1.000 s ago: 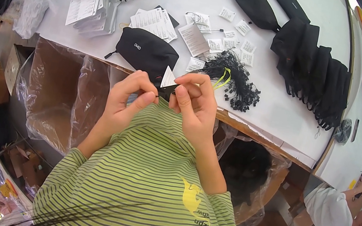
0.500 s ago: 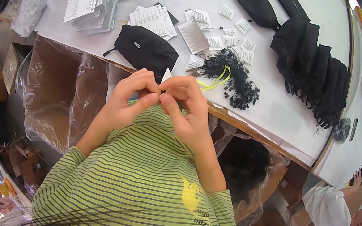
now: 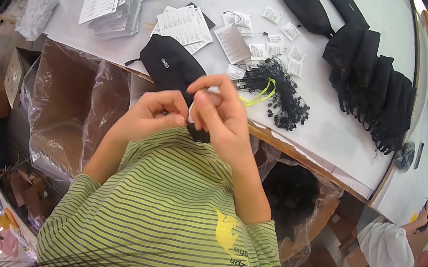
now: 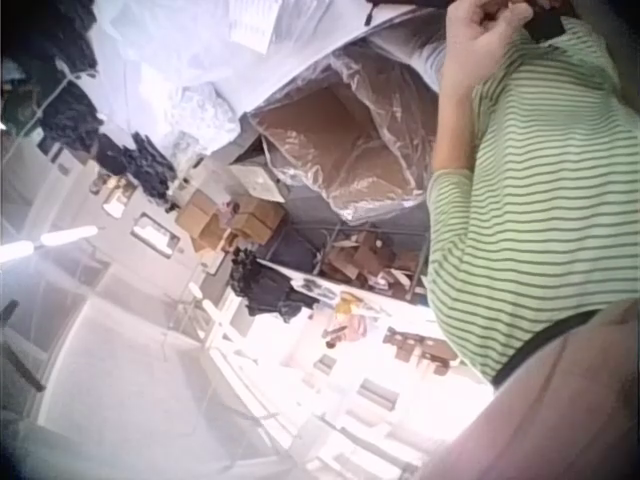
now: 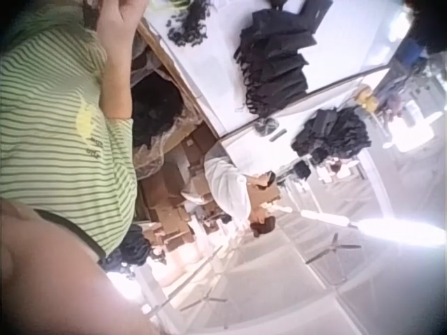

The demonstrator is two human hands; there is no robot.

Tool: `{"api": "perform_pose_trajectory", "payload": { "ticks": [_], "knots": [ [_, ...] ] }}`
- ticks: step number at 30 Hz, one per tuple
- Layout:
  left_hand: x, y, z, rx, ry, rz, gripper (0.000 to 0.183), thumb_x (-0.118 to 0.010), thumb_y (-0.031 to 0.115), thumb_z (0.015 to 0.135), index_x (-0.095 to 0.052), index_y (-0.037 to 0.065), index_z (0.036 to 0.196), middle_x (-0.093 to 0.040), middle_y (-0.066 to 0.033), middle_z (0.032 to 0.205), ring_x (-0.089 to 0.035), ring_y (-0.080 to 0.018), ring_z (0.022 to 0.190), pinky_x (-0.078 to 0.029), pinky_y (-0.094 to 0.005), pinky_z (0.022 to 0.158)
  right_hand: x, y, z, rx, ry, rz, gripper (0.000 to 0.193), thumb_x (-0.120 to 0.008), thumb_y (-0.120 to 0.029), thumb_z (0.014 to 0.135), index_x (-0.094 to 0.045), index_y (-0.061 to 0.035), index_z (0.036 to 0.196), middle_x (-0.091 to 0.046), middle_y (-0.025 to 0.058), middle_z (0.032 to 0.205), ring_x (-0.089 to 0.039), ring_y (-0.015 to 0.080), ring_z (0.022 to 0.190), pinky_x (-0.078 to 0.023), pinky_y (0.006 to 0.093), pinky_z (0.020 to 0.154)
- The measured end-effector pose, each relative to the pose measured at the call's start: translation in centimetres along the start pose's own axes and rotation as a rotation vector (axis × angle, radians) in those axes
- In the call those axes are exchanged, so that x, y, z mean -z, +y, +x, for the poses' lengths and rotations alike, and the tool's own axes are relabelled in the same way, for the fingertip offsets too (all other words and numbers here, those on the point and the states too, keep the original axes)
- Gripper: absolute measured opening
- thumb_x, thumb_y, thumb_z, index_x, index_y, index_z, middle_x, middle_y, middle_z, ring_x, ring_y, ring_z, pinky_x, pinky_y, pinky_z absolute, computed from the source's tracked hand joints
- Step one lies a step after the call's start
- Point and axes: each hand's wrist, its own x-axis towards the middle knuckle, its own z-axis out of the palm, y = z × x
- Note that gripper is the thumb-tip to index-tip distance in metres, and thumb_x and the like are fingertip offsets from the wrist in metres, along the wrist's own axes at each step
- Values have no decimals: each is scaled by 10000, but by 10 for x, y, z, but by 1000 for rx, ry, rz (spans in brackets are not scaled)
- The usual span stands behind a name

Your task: The person is attaching tags and inserting silica gel packets into small black zipper pouches.

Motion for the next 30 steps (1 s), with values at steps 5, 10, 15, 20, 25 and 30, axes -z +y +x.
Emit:
{"api": "perform_pose_trajectory", "payload": {
  "ticks": [5, 10, 15, 20, 25, 30],
  "knots": [
    [-27, -8, -10, -343, -72, 777, 138, -633, 191, 847, -581, 63, 843, -547, -80, 689, -569, -200, 639, -443, -313, 601, -13, 17, 49, 260, -266, -787, 211, -657, -145, 795, -583, -41, 962, -611, 103, 917, -584, 229, 918, -457, 341, 807],
    [-40, -13, -9, -325, -109, 901, 180, -659, 193, 818, -545, 52, 822, -543, -87, 697, -568, -268, 694, -434, -376, 601, -15, 58, 57, 532, -209, -1663, 383, -681, -134, 717, -574, -40, 1073, -554, 105, 1189, -495, 260, 1139, -417, 368, 922],
    [-25, -10, -9, -396, 117, 846, 161, -664, 152, 810, -577, 61, 910, -579, -82, 878, -564, -263, 848, -443, -356, 726, 15, 52, 62, 546, 19, -1537, 356, -631, -71, 751, -591, -32, 1102, -605, 135, 1131, -565, 288, 1049, -467, 364, 862],
    [6, 1, 5, -482, 568, 993, 220, -675, 108, 788, -617, 83, 998, -563, -65, 1080, -507, -269, 1015, -397, -366, 882, 21, 5, 43, 362, 189, -1229, 253, -580, -40, 841, -658, -66, 1081, -677, 139, 898, -658, 270, 742, -508, 317, 675],
    [10, 4, 12, -564, 593, 1438, 320, -734, 104, 707, -636, 117, 1011, -569, -22, 1107, -472, -237, 1051, -362, -360, 854, 9, -21, 20, 334, 94, -1098, 264, -572, -18, 851, -656, -68, 1097, -680, 143, 914, -667, 242, 740, -503, 287, 663],
    [14, 1, 16, -717, 587, 1452, 372, -737, 100, 636, -637, 126, 993, -581, 17, 1019, -495, -215, 1001, -369, -340, 806, 1, -29, 11, 371, 119, -1104, 280, -575, 7, 840, -658, -71, 1096, -681, 144, 907, -669, 235, 736, -504, 282, 652]
  ]
}}
